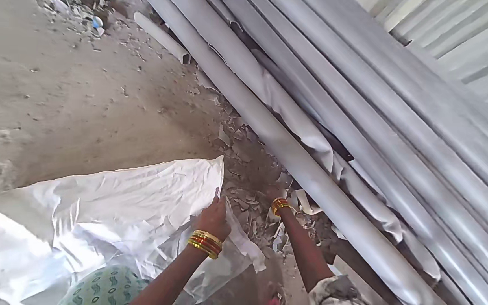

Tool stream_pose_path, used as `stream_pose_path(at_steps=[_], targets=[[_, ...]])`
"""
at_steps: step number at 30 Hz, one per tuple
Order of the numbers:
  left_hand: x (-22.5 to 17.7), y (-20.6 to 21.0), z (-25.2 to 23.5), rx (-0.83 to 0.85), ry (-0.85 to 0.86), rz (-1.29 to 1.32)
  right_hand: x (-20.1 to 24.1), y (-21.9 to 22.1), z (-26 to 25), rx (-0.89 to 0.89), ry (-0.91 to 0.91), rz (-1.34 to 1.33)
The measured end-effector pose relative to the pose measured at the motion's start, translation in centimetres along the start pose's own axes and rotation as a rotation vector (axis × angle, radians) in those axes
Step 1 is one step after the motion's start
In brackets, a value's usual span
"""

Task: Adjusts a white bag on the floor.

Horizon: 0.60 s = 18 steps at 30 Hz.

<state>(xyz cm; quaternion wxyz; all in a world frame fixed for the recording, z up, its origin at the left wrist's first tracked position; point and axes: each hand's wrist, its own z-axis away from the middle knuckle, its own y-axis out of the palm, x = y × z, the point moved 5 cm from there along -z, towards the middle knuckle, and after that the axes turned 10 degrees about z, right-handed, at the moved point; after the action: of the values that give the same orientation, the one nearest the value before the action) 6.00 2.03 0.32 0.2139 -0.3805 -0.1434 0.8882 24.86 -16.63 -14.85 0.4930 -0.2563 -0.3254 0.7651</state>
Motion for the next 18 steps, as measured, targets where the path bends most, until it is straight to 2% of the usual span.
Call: stream_pose_path(at_steps=[9, 11, 14, 17, 18], targets=[[0.1, 0.0, -0.3, 0.008, -0.005, -0.027, -2.0, 0.9, 4.0, 0.012, -0.071, -0.204], [0.0, -0.1, -0.3, 0.007, -0.004, -0.021, -1.9, 0.9, 4.7, -0.011, -0.04, -0.235], [0.2, -0.1, -0.4, -0.013, 0.011, 0.002, -0.3, 1.2, 6.6, -0.041, 0.077, -0.164], [0.3, 0.0, -0.4, -0.026, 0.034, 0.006, 3.3, 2.5, 9.1, -0.202, 0.171, -0.068], [0.3, 0.0, -0.4, -0.03, 0.038, 0.005, 4.6, 3.0, 9.5, -0.203, 0.189, -0.067]])
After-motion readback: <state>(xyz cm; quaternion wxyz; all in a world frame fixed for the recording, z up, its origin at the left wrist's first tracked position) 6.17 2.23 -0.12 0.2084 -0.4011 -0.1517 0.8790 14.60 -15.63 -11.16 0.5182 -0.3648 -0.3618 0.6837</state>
